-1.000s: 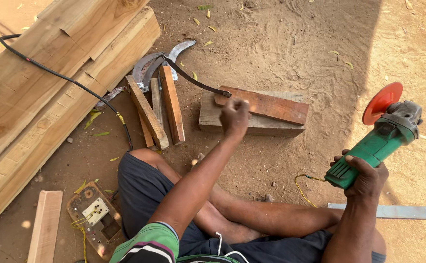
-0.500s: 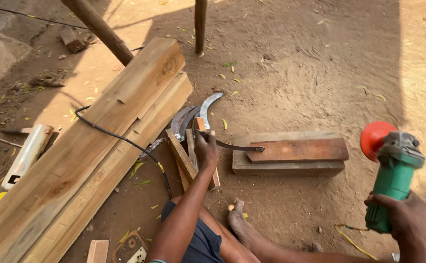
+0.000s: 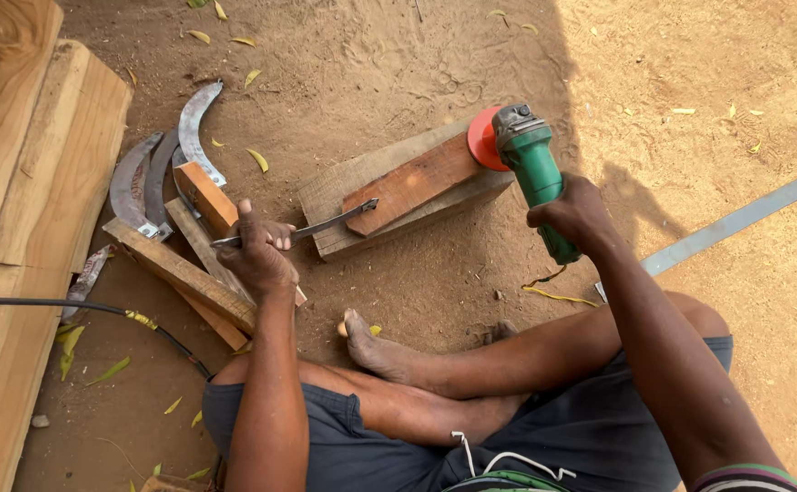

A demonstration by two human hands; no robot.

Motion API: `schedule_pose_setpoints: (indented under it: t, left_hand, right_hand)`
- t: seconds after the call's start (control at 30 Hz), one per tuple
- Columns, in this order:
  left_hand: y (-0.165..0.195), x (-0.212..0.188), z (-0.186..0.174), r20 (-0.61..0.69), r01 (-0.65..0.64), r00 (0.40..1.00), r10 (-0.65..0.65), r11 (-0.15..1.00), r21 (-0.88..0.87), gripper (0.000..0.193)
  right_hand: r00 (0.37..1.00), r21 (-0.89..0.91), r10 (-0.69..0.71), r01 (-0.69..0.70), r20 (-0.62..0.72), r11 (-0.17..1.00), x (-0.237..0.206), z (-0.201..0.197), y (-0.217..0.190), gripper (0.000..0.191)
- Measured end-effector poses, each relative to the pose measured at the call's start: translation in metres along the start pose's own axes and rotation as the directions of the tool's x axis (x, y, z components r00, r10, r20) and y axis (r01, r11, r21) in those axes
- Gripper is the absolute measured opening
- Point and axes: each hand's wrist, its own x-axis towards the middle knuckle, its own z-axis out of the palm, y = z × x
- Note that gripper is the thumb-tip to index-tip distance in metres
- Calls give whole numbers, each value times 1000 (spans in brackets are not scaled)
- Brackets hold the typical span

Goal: The person uses an angle grinder to sharpen and smooth the edges of curved metal blades by holding them against a wooden block. They pick up and handle different metal pieces and move a wooden support on the ground.

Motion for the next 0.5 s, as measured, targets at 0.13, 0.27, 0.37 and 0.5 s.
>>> schedule_pose_setpoints:
  t: [0.13, 0.27, 0.37, 0.5]
  left_hand:
    - [-5, 4, -2, 23, -29, 999, 30, 999, -39, 48]
    - [-8, 6, -2, 28, 36, 999, -34, 994, -107, 46]
    - [-5, 4, -2, 44, 45, 998, -42, 995, -89, 48]
    - [2, 2, 0, 51, 38, 998, -34, 996, -81, 47]
  right_hand:
    - [993, -89, -117, 119, 30, 989, -5, 44, -24, 58]
    - [984, -58, -141, 148, 106, 987, -14, 85, -54, 66]
    - [974, -90, -174, 188, 145, 978, -22, 98, -69, 63]
    - [976, -152, -167, 188, 137, 970, -23, 95, -71, 61]
